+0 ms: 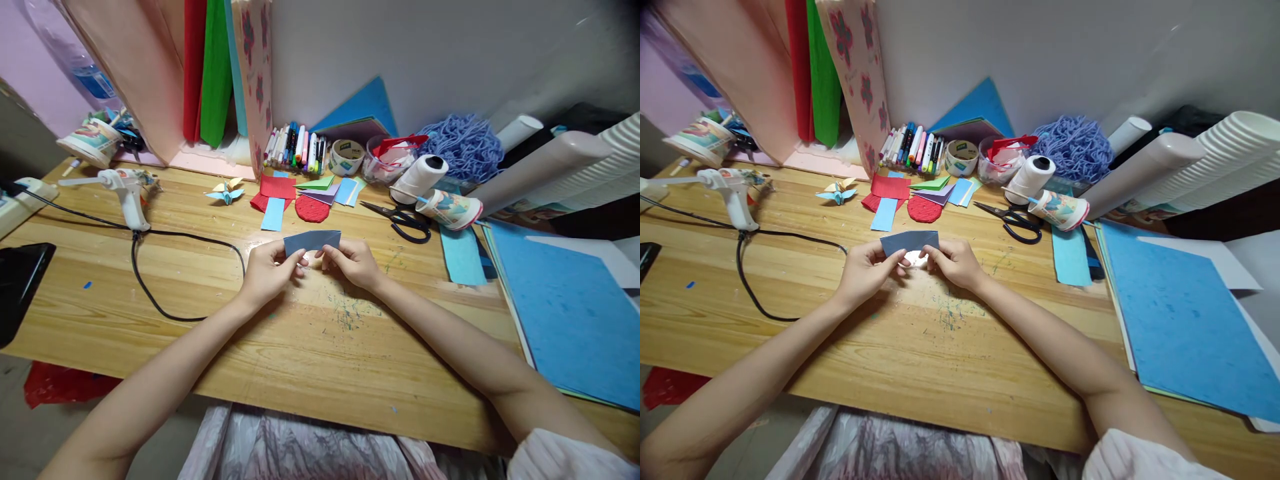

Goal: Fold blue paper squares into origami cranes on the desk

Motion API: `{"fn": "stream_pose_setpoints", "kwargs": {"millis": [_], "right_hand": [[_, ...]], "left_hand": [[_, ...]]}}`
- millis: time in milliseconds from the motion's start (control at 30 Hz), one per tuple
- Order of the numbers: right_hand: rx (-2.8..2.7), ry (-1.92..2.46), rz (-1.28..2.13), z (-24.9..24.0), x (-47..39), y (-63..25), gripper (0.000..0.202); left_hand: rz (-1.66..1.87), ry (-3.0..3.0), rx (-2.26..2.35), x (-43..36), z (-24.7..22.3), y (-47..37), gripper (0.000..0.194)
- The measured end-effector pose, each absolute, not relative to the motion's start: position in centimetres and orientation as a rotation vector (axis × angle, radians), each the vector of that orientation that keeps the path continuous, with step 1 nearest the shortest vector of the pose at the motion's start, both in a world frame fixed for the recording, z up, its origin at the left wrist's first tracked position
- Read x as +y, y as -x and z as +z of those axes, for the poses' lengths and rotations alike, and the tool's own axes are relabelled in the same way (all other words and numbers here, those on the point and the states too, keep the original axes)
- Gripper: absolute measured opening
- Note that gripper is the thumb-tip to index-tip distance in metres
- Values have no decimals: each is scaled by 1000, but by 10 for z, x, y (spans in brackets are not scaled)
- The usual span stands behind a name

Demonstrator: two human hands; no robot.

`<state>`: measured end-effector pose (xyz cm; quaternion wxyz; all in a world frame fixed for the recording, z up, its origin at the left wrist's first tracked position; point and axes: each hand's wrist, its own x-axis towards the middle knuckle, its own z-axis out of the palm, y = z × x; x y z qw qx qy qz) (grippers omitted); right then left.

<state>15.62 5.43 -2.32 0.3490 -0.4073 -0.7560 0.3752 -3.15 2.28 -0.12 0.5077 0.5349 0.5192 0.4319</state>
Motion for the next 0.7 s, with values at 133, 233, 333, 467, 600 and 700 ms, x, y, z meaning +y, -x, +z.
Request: {"fn": "stream_pose_setpoints", "kwargs": {"millis": [133, 233, 333, 467, 600, 700], "right_hand": [[-2050, 966, 939, -24, 54, -157, 35], [-2058, 941, 963, -26, 55, -158, 34], [-1975, 1008, 1027, -28, 56, -158, 34], [-1976, 996, 1031, -28, 56, -158, 33], [-2007, 980, 995, -28, 57, -158, 31], [-1996, 986, 1004, -29, 57, -159, 31]], "left_hand": [[1033, -1289, 1240, 23, -2, 32, 25], [1024, -1280, 1234, 28, -3, 34, 23], [1032, -1282, 1254, 30, -2, 34, 19], [1036, -1297, 1269, 29, -1, 34, 19], [1029, -1294, 1267, 28, -2, 35, 18], [1019, -1290, 1266, 29, -1, 36, 18]]}}
